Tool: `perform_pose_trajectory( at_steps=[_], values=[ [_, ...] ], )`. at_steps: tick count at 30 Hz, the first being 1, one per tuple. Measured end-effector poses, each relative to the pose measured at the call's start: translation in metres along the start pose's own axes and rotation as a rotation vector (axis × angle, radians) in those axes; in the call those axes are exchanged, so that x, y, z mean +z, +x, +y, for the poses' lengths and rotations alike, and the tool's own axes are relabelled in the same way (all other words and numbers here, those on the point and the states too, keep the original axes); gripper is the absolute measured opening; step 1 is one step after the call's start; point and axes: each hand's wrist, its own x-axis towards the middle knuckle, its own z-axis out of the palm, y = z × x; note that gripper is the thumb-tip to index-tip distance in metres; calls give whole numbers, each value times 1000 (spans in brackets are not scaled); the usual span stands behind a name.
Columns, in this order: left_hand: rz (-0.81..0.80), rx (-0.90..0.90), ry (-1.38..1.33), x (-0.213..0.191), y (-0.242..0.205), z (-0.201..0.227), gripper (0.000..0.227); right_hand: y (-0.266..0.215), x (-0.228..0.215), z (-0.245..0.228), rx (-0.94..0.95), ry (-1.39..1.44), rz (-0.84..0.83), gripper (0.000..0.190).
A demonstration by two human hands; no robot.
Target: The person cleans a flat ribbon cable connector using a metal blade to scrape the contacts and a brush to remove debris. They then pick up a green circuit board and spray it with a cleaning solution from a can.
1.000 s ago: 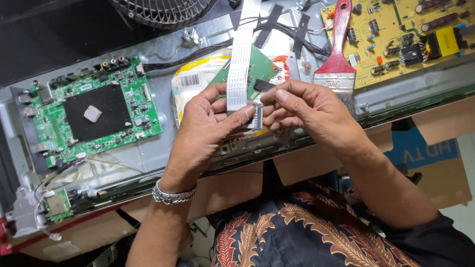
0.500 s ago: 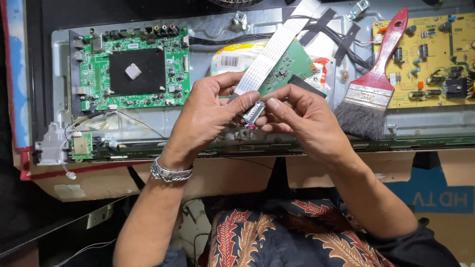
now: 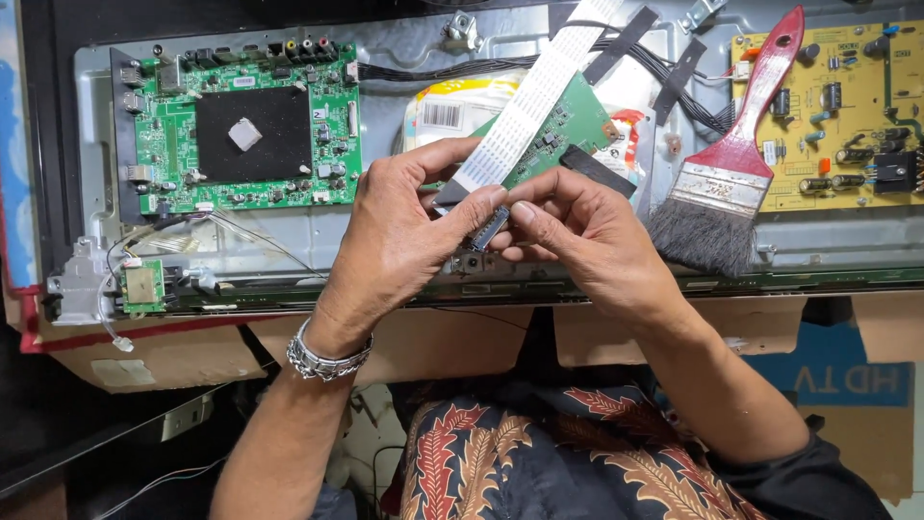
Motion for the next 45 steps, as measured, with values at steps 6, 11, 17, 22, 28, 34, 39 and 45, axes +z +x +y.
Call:
perform_pose_trajectory(
  at_steps=[6,11,17,22,28,34,39,45],
  values=[
    [-2,-22,-42,0,1,-9,41,2,0,2,-3,-40,-2,20],
    [-39,-21,-96,-4,4,-12,41,3,2,-1,-2,-60,12,21],
    [-84,-90,-241,-4,7,-17,44,3,2,3,10,-75,44,24],
    [-70,-80,-274,-1,5,-15,44,0,5,7,-131,-63,71,17],
    [58,-3,-107,-24,-2,28,44,-28,-11,-21,-164,-189,142,17],
    [6,183,-49,-33,3,80,36,-33,-56,-60,-570,-808,419,18],
    [35,208,-102,-38,-14,119,41,-11,-59,-80,-484,-874,425,91],
    [170,-148,-81,-38,-74,77,48,-27,-31,-74,-420,430,294,57]
  ],
)
